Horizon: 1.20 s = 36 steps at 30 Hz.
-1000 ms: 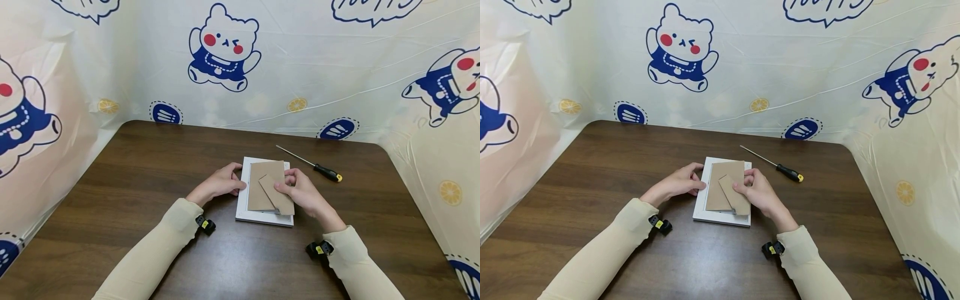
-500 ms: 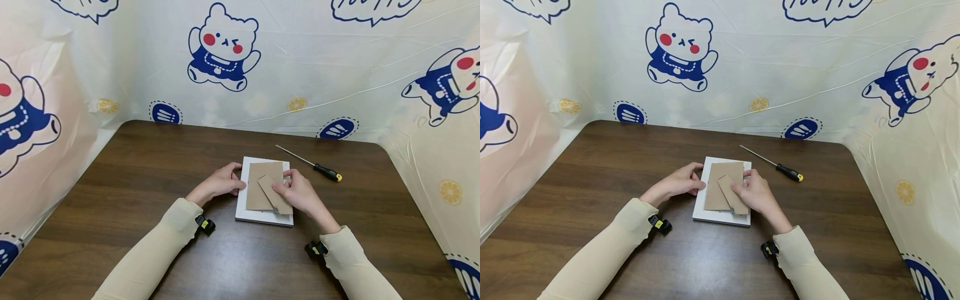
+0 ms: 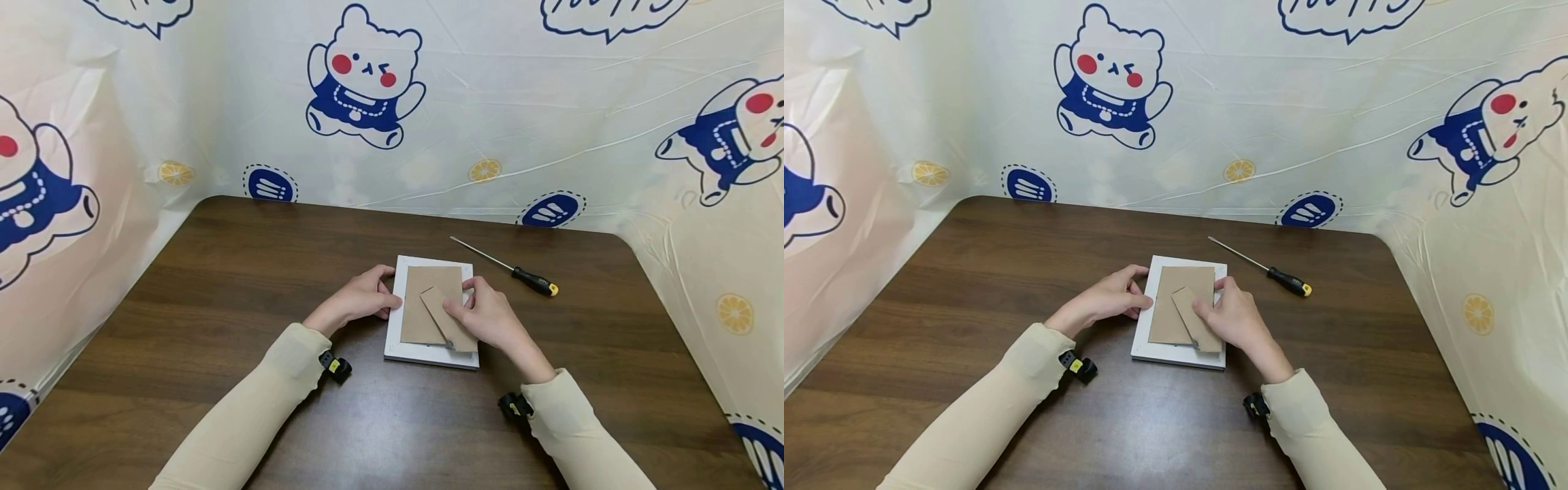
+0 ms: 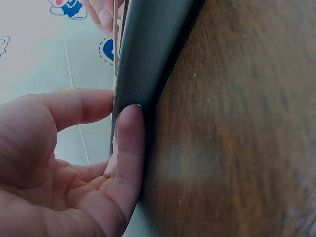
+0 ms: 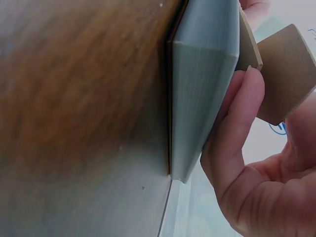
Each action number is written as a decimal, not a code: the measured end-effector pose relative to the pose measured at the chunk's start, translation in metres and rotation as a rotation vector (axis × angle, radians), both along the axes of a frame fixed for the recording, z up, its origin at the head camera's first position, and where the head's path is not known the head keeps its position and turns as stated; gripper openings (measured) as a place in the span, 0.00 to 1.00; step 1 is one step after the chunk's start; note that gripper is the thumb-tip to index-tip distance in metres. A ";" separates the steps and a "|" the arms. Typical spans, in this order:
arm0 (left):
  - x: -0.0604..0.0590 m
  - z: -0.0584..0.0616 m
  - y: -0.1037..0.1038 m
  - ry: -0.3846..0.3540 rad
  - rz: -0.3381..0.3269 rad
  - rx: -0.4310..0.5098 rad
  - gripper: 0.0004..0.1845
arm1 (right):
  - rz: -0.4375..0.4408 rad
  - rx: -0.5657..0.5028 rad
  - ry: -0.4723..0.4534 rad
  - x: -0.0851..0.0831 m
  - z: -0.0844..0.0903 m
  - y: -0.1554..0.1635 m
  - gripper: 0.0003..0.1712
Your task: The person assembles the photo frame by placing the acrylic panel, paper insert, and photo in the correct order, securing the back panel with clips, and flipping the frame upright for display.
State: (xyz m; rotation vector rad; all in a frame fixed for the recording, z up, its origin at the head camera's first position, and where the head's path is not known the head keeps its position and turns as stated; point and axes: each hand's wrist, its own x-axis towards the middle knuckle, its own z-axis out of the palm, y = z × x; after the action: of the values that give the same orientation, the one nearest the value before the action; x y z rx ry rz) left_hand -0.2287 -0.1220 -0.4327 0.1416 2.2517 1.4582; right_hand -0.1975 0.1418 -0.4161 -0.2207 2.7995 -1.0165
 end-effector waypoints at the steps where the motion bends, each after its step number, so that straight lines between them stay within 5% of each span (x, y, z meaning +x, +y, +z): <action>1: 0.000 0.000 0.000 -0.001 0.000 -0.002 0.39 | 0.001 0.002 -0.001 0.000 0.000 0.000 0.33; 36: 0.000 0.001 0.000 -0.002 0.004 -0.007 0.41 | 0.003 0.131 -0.100 0.000 0.011 -0.007 0.36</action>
State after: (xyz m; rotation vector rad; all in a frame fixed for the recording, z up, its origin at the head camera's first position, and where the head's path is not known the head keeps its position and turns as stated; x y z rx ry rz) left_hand -0.2282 -0.1218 -0.4316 0.1333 2.2561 1.4516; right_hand -0.1978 0.1353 -0.4054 -0.1538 2.7605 -0.8155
